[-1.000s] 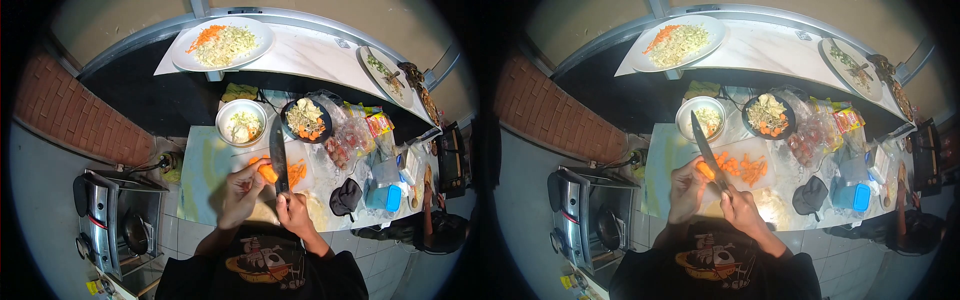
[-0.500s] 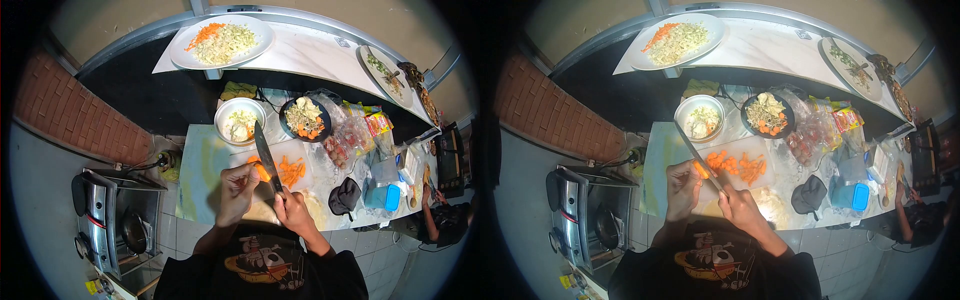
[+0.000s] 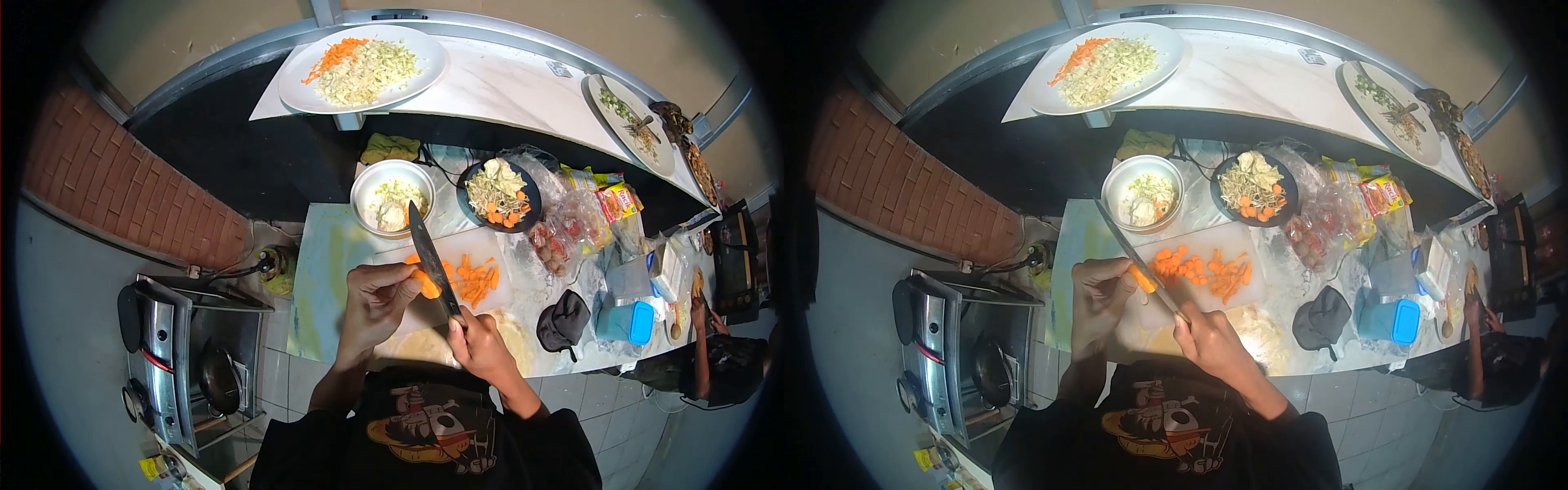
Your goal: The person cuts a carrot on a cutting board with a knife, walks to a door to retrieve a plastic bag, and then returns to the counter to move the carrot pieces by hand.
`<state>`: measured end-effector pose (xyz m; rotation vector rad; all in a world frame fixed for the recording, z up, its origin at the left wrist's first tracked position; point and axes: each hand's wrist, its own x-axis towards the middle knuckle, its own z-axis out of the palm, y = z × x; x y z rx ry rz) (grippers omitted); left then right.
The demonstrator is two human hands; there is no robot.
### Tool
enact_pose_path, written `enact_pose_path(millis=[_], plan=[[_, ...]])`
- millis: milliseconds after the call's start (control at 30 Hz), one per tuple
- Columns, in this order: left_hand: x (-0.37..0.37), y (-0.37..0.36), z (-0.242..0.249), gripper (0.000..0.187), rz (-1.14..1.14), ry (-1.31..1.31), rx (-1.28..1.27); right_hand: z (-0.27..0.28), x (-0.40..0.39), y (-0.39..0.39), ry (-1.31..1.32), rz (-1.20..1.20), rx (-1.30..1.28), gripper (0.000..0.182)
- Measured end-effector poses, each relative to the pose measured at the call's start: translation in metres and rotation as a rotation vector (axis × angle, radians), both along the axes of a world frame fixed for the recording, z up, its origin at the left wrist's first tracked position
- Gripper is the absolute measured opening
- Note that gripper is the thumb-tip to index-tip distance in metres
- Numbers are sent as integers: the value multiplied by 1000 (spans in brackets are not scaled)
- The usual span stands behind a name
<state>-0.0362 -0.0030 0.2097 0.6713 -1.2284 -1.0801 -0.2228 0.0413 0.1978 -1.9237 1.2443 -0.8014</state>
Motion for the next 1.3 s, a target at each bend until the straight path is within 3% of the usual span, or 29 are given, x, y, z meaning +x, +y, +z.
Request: enact_pose_path(millis=[167,267,367,467,733,800,867,900,1133,1300], plan=[[0,-5,2,20,-72,-95,-9,-1,1,0,-68,-21,-42,12],[-16,-3,-6,18,-89,13,72,-3,6,-2,-133,-57,-87,12],[-41,0,-11,20,-117,487,319,-9,11,-4,-208,-90,-133,12],[-43,3,-35,24,-189,586,273,-12,10,-5,-197,-103,-164,11],[-24,1,-24,22,-131,242,195,-9,-1,0,-25,-43,-197,15],[-22,0,-26,15,-49,158,141,-7,-3,0,6,-42,-214,19],[-16,-1,-23,12,-108,206,141,-4,-5,0,11,-31,-206,19],[-14,-2,-21,22,-163,254,136,-4,-5,0,16,-15,-202,20],[-9,-5,-6,23,-127,198,26,-3,-11,-2,9,38,-139,20],[-7,-8,3,15,-99,16,-22,-7,-10,-2,-65,15,-206,20]])
